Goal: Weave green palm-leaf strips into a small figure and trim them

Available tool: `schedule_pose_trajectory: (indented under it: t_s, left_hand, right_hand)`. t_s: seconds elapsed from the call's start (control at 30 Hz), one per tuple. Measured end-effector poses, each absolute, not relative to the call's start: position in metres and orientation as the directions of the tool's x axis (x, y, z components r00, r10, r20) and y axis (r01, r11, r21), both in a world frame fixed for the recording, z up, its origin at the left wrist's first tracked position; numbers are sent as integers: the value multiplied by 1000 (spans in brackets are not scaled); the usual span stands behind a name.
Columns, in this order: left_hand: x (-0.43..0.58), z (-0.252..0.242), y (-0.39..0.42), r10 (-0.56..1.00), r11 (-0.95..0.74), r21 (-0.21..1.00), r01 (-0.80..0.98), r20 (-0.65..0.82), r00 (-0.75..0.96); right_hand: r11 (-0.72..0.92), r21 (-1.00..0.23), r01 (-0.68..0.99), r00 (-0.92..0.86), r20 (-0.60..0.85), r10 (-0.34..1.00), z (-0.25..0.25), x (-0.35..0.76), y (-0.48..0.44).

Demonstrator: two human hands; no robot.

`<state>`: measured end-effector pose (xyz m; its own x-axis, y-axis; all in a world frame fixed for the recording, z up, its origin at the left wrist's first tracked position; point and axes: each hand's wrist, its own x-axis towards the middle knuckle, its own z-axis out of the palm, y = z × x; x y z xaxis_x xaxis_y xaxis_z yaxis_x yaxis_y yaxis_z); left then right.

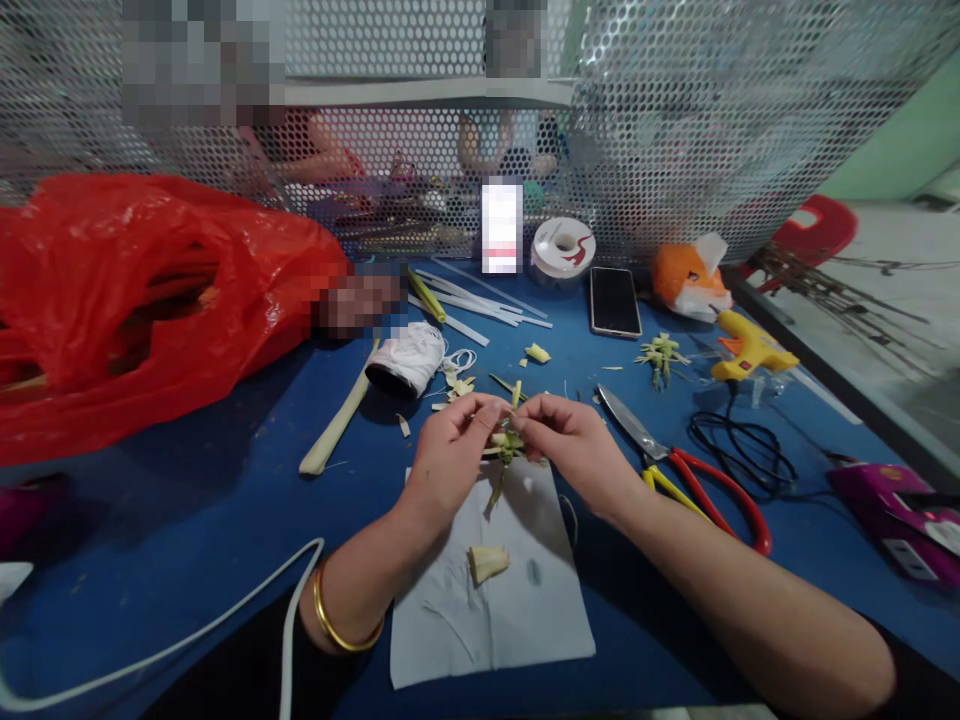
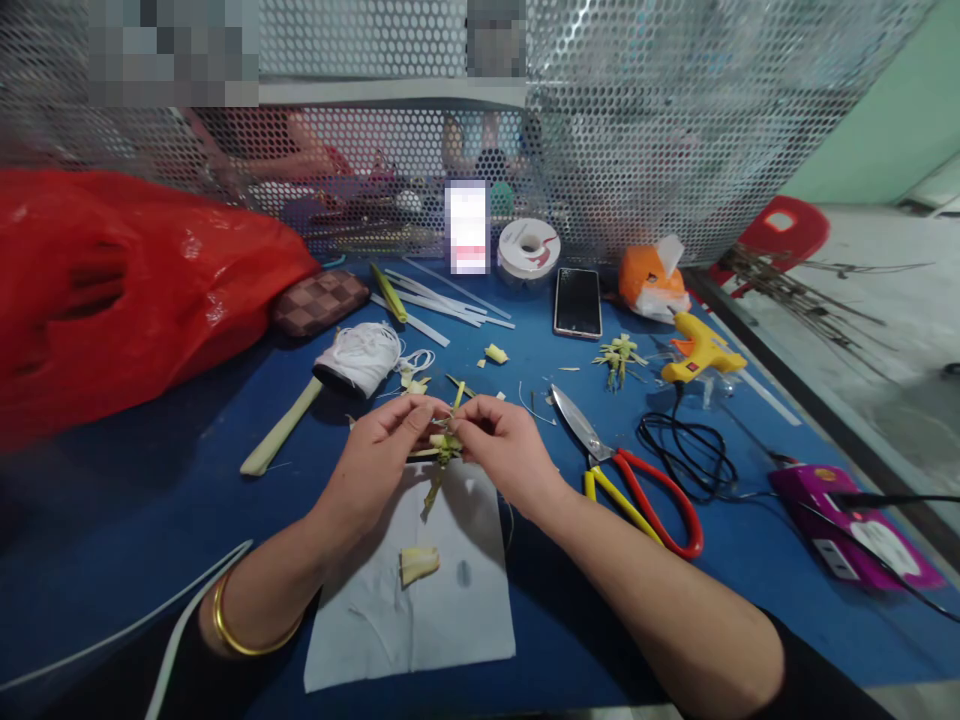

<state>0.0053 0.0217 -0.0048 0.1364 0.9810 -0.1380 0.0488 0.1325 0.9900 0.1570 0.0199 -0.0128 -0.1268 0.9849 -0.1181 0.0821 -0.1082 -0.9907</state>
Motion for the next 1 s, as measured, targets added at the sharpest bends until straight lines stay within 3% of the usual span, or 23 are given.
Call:
schedule_pose_trajectory:
  t_s: [0.13,0.33,0.53,0.7,0.83,1.0]
  left_hand:
    - [5,-5,22,964,217,976,20,-218,155]
    - [7,-9,21,940,276,961,22,-275,200]
    - [7,-6,21,948,269,963,2,-265,178]
    - [5,-2,23,945,275,961,-6,-269,188]
    - [1,-5,25,936,257,964,64,-265,232]
    - [-2,-10,27,951,83,954,286,-162,263]
  right_hand:
    - [-160,-985,-60,-98,-154,983,-10,157,20]
    - [-143,-989,-48,-94,-138,986,-6,155,17]
    - [0,-980,199,-126,-25,992,-4,165,21]
    - [252,-797,549,-317,80,945,-1,183,29]
    - [325,-697,639,-358,105,928,1,188,30]
    - [357,-673,647,-337,168,927,6,185,27]
